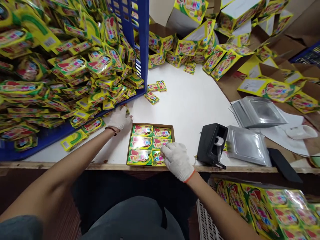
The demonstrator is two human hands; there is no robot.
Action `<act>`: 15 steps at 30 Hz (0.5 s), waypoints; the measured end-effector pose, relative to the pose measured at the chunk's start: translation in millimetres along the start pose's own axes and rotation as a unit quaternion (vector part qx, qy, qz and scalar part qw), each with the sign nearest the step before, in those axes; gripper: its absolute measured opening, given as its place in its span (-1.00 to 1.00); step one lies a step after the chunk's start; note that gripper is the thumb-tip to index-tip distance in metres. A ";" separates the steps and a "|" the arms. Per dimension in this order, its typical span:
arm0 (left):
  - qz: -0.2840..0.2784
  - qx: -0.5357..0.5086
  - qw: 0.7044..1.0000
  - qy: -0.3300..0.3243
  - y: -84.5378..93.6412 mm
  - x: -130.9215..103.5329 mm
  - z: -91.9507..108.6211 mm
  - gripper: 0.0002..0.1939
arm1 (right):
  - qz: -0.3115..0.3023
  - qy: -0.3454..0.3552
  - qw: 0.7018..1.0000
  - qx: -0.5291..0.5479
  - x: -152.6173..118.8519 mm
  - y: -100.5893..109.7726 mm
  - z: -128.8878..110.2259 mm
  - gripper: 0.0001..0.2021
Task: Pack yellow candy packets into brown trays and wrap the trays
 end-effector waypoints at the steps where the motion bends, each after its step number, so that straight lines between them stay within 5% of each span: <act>1: 0.005 0.022 1.000 0.014 -4.1 5.4 0.0 -0.60 | -0.013 -0.005 1.000 0.003 3.8 4.1 -0.4 -0.85; 7: 0.038 0.073 0.995 -0.053 -18.1 21.5 1.5 -0.63 | -0.105 -0.020 0.992 0.063 29.4 37.1 -2.1 -0.86; 12: 0.061 0.027 0.998 -0.003 -18.7 23.0 -1.2 -0.70 | -0.048 -0.186 0.967 0.169 25.4 48.7 14.9 -0.80; 15: 0.076 -0.052 0.996 0.023 -17.1 15.9 -4.5 -0.77 | -0.048 -0.189 0.976 0.102 14.1 39.5 21.5 -0.77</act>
Point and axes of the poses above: each hand's wrist, its own x-axis towards the middle knuckle, its own y-axis out of the back of the hand, z = x × y, the point moved 4 cm from there along x, towards the middle knuckle, and after that the axes turned 14 degrees about z, right-handed, at the moved point
